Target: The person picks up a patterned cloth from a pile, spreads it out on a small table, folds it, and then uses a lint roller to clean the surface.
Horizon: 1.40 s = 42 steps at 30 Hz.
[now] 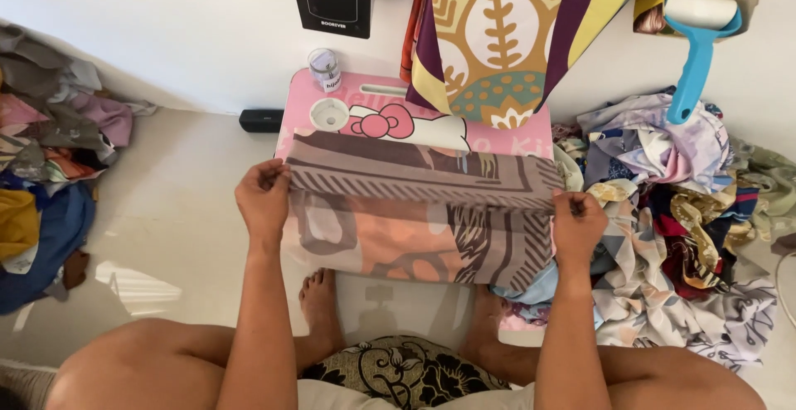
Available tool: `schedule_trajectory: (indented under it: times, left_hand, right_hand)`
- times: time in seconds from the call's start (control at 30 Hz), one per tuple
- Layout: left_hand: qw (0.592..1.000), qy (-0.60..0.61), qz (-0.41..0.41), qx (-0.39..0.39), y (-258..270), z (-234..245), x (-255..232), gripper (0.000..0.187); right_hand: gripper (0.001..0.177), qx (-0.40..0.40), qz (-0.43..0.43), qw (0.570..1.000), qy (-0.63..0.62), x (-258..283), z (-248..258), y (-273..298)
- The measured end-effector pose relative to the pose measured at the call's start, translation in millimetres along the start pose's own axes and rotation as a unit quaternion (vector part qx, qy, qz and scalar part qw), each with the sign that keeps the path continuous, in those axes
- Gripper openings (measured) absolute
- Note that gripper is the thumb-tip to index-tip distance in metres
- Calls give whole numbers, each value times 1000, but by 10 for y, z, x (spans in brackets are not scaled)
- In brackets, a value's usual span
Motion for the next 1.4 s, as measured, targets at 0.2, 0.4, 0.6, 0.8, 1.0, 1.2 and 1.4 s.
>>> schedule_trajectory:
  times: [0.2, 0.4, 0.6, 0.8, 1.0, 1.2, 1.4]
  left_hand:
    - [995, -88, 13, 48, -20, 25, 257, 23]
    - [966, -241, 43, 77, 90, -1, 332, 20]
    - [970, -226, 46, 72, 87, 23, 264, 24]
    - [963, -261, 29, 61, 95, 33, 252, 28]
    - [968, -242, 35, 53, 89, 46, 185, 30]
    - [996, -88, 19, -1, 111, 155, -114, 32]
    - [999, -37, 19, -13, 9, 178, 19, 34]
  right_hand:
    - [22, 10, -7, 999, 40, -174, 68, 114]
    - [29, 56, -61, 989, 120, -393, -34, 224]
    - [29, 70, -92, 988, 97, -247, 33, 173]
    - [31, 92, -100, 983, 121, -365, -17, 228]
    - [27, 86, -94, 987, 100, -301, -21, 205]
    - [21, 21, -90, 996, 9, -252, 129, 102]
    - [26, 27, -54, 998, 10, -300, 144, 41]
Point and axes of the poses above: each hand's wrist, its own y-axis away from the middle knuckle, its own z-axis out of the back of the hand, x = y × z, the point moved 7 cm from there along -y, towards the middle knuckle, and after that the axes turned 1 degree about -y, right-handed, at the moved point
